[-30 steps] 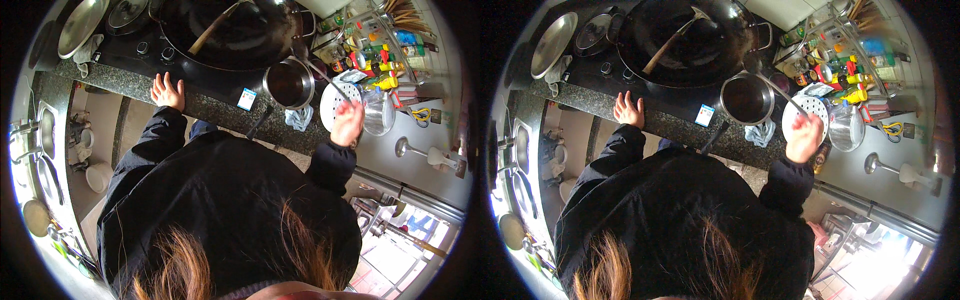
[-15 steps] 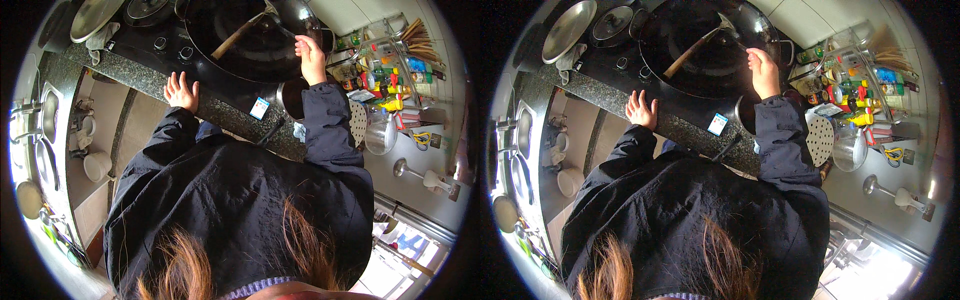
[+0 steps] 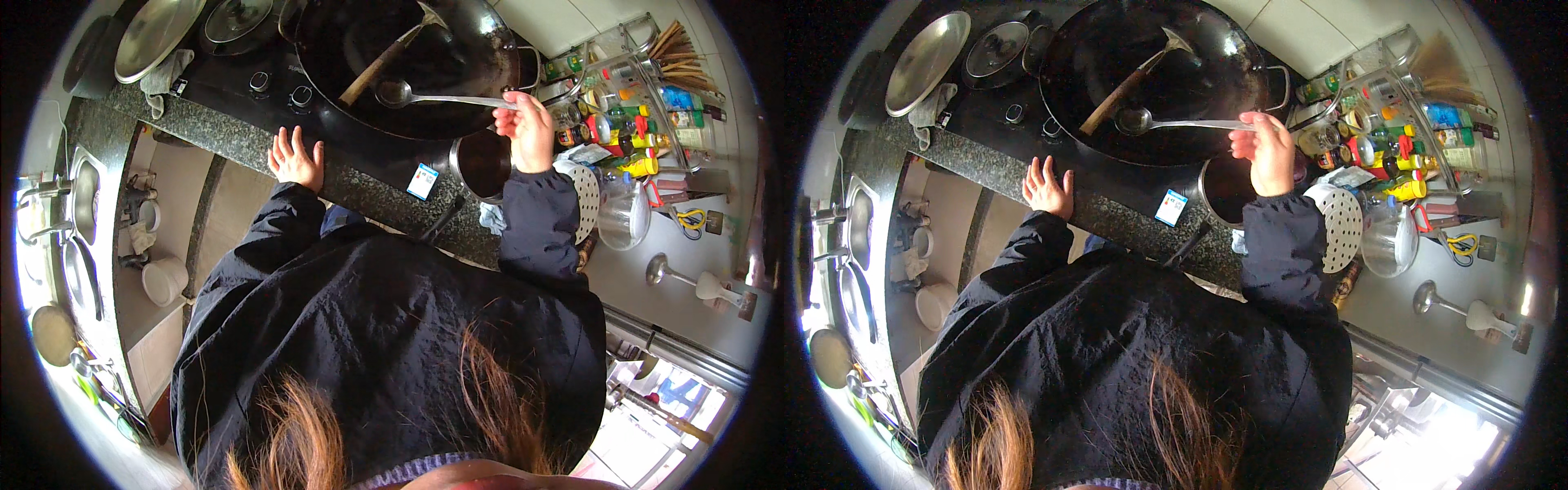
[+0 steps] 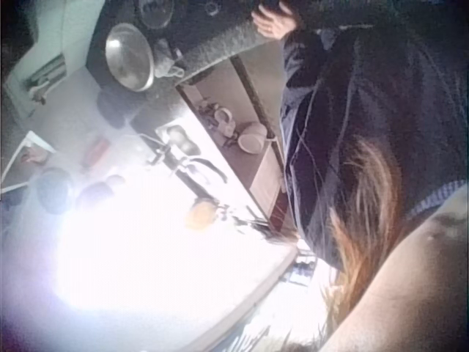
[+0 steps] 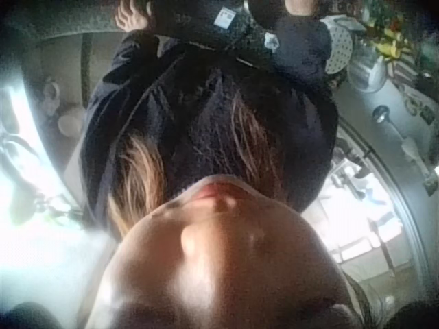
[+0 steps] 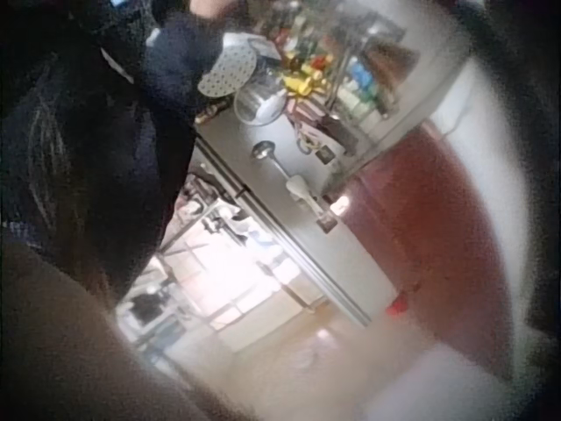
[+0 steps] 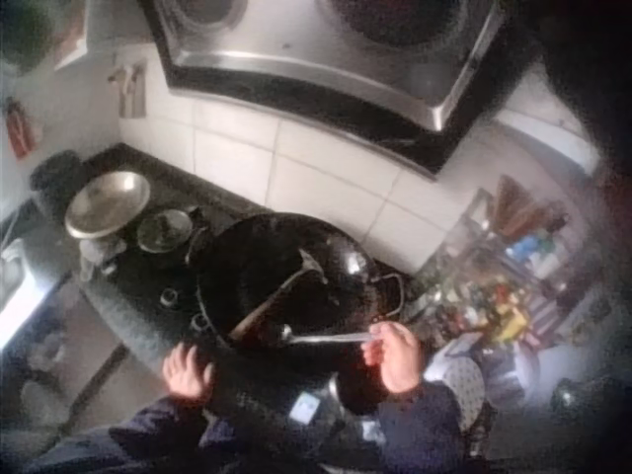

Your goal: The person stands at a gas stove and uses a ladle to stir and transfer liquid between a wok and a small pot. They then move to the sink and scrub a metal lid with a sponge under running water.

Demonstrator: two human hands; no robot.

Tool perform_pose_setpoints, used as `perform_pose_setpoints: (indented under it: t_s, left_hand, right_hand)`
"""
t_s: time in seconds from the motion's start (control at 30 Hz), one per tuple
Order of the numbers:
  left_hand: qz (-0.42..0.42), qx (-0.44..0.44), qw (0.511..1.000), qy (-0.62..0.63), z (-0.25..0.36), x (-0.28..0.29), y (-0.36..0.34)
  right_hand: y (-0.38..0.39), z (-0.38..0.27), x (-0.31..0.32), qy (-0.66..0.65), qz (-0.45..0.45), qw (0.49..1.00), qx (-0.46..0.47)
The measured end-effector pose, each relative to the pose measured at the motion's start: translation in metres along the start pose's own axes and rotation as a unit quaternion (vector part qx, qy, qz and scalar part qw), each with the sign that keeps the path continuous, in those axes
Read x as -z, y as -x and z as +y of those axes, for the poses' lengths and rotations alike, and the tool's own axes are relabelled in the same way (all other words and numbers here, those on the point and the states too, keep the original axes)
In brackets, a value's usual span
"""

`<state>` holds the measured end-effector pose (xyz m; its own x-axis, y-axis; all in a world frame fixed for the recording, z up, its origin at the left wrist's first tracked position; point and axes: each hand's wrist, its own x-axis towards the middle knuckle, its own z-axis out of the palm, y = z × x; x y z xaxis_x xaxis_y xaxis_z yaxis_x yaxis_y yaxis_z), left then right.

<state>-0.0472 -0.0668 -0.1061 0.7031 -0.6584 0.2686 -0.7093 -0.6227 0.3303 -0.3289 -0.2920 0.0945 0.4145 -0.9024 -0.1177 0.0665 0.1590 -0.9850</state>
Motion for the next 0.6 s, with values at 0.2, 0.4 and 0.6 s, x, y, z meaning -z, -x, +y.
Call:
perform_pose_setpoints:
  t_s: [0.2,0.4,0.6]
  left_hand:
    - [0.004,-0.007,1.0,0.0,-0.001,-0.002,0.0]
    - [0.01,-0.017,1.0,-0.006,-0.003,-0.005,0.001]
    - [0.017,-0.025,1.0,-0.007,-0.005,-0.008,0.001]
  right_hand:
    - [0.059,-0.032,0.042,-0.069,0.111,0.988,0.078]
    - [0.132,-0.043,0.092,-0.032,0.186,0.971,0.147]
    - [0.176,-0.002,0.111,0.037,0.252,0.961,0.105]
